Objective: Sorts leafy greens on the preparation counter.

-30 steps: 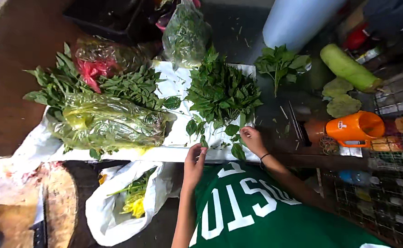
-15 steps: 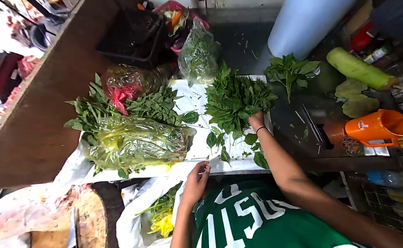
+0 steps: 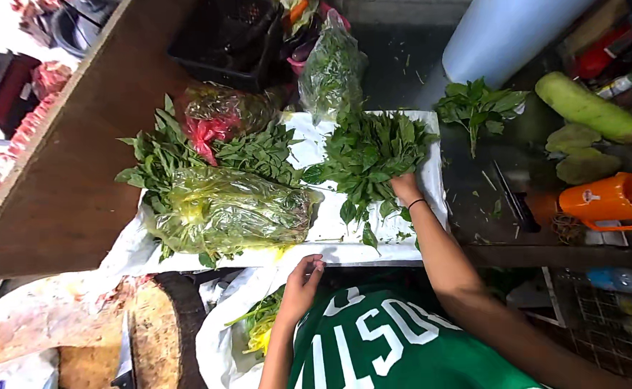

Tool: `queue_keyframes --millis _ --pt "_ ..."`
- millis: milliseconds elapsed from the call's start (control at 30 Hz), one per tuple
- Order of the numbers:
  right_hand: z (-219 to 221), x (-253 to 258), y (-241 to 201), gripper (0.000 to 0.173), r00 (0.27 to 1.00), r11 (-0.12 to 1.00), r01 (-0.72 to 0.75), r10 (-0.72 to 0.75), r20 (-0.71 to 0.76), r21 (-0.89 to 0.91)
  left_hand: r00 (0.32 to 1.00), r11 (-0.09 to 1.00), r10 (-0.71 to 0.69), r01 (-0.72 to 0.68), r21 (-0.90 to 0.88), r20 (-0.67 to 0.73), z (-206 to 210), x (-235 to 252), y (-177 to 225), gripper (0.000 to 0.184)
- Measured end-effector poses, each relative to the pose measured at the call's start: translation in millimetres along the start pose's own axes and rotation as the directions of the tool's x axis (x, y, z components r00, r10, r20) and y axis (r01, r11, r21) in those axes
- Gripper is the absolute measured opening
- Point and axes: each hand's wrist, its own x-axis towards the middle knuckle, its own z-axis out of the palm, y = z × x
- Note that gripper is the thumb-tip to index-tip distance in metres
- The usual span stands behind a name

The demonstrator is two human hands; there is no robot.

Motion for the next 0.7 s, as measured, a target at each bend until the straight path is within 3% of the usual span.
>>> queue_keyframes --millis 133,200,267,333,400,500,600,633,700 --pt "12 -79 -8 0.064 0.998 1.000 0.009 -0.008 0.067 -0.012 0.997 0.990 0.033 -0.022 -0.142 0.076 6 13 20 0.029" --pt "14 -103 -15 0.080 0.994 1.000 -0.002 0.004 0.112 -0.024 0.994 0.993 0.025 -0.012 -0.121 0.103 11 27 27 0.033" --pt "7 -110 -17 0.078 0.984 0.997 -0.028 0.039 0.175 -0.065 0.993 0.995 -0.038 0.048 -0.089 0.114 20 43 30 0.039" --pt "-4 -103 -15 0.066 0.978 0.993 -0.055 0.075 0.193 -0.107 0.988 0.992 -0.106 0.112 -0.050 0.109 27 56 26 0.046" --pt "-14 -89 -18 0.060 0.986 0.999 -0.012 0.020 0.167 -0.053 0.989 0.992 -0.113 0.118 -0.041 0.090 36 65 21 0.049" --pt "-25 -68 -36 0.068 0.992 0.991 0.034 -0.050 0.120 0.129 0.993 0.992 -0.112 0.114 -0.049 0.044 45 70 19 0.044" --pt "-28 -28 -27 0.067 0.996 0.955 0.049 -0.071 0.063 0.292 0.987 0.982 -0.160 0.162 -0.094 0.023 54 70 13 0.040" --pt "-32 -15 -15 0.067 0.997 0.969 0.016 -0.033 0.067 0.247 0.984 0.977 -0.177 0.178 -0.116 0.019 56 68 10 0.040" --pt "-44 4 12 0.068 0.993 0.994 -0.100 0.102 0.054 -0.044 0.980 0.968 -0.198 0.195 -0.156 -0.005 60 61 4 0.039"
